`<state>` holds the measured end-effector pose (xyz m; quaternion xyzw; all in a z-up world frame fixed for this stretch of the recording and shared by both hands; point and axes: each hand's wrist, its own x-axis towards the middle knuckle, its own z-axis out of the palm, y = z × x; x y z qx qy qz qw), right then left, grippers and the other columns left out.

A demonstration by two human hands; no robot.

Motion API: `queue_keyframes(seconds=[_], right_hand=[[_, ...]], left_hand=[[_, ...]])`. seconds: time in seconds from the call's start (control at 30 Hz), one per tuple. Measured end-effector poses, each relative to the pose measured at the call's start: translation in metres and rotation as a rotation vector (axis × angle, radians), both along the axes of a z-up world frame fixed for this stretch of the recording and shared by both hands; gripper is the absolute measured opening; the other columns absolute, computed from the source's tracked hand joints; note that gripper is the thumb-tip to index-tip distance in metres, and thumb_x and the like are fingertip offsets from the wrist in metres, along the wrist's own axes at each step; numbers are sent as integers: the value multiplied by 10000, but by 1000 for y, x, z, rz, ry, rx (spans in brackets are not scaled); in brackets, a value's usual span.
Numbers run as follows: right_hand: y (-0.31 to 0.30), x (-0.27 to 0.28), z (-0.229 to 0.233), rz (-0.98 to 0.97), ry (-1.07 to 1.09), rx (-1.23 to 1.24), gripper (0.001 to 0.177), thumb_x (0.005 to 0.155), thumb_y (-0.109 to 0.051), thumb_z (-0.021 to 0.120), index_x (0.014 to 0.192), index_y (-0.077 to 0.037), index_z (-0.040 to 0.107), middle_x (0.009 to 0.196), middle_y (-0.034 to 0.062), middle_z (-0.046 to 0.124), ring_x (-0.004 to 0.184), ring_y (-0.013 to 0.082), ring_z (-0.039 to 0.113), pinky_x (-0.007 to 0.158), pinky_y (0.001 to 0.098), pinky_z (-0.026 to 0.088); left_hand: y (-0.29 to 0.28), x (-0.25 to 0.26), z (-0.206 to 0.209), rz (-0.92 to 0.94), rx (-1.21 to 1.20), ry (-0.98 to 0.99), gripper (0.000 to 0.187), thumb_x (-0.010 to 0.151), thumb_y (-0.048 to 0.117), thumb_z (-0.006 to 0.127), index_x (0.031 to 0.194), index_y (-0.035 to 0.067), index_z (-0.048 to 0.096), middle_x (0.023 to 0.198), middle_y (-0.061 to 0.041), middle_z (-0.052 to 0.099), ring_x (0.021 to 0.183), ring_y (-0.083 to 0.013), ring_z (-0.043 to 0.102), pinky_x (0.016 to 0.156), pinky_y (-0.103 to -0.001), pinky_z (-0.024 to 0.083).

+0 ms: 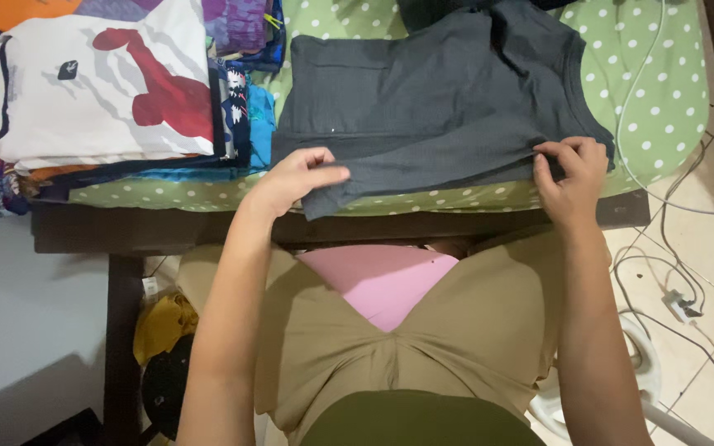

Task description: The person folds several garments one by one on a green polka-dotted ironing board. They handle a white t-shirt with a red graphic, a dark gray short, a green t-shirt with a cartoon print, beige shorts, and dark blue shorts, smoothing and folding each before stacking them.

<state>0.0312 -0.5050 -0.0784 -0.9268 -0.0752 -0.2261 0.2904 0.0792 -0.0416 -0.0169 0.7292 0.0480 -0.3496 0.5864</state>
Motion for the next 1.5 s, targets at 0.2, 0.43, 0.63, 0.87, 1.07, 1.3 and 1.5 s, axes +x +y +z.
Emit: queue_keyframes(seconds=[0.2, 0.43, 0.63, 0.87, 1.07, 1.3, 1.5], right_hand=[[-1, -2, 2, 2, -3, -14, 70, 970, -119, 788, 1038, -114, 774, 1060, 78, 592, 1101, 278, 535, 975, 405, 420], [2, -8, 13, 80, 5, 106, 42, 998, -86, 755, 974, -100, 787, 1055, 59, 614, 1075, 253, 526, 963, 371, 419], [10, -6, 38, 85, -4, -8, 184, 857, -85, 818, 1030, -75, 755, 1128, 81, 644, 1135, 294, 571, 988, 403, 454], [-3, -8, 44, 78, 14, -153, 149, 863, -28, 801, 1003, -57, 755, 1107, 73, 694, 1119, 283, 623, 969, 403, 493], [-25, -8, 26, 3, -40, -154, 101, 911, -4, 803, 978, -45, 739, 1055, 82, 697, 1046, 285, 638, 930, 386, 505], [-27, -14, 26, 29, -25, -136, 101, 935, -8, 799, 973, -31, 708, 1076, 92, 696, 1061, 288, 632, 932, 386, 504], [23, -11, 68, -23, -72, -245, 150, 868, -83, 827, 975, -61, 724, 1061, 116, 689, 1092, 333, 628, 944, 455, 496]], left_hand=[[9, 3, -10, 196, -125, -365, 348, 880, 250, 839, 1121, 81, 654, 1014, -5, 690, 928, -154, 621, 792, -308, 505], [-2, -10, 7, 125, 650, -724, 603, 789, 328, 898, 1277, 115, 614, 1120, -136, 676, 1042, -372, 650, 858, -467, 515], [-24, -28, 33, 11, 787, -1133, 315, 855, 272, 859, 1110, 169, 704, 1144, -65, 668, 1123, -292, 601, 910, -463, 442], [-30, -39, 32, -211, 756, -1237, 315, 732, 172, 804, 1040, 146, 741, 1102, -49, 664, 1073, -273, 603, 874, -446, 440], [-5, -35, 24, -147, 754, -1499, 175, 847, 69, 731, 1003, 146, 722, 1060, 1, 661, 1014, -225, 614, 859, -406, 443], [-3, -35, 4, -101, 743, -1418, 173, 842, -4, 682, 943, 136, 673, 961, -16, 610, 941, -258, 577, 840, -396, 440], [-8, -35, 7, -115, 731, -1336, 235, 721, 30, 739, 926, 131, 682, 888, -50, 570, 904, -280, 569, 789, -421, 414]])
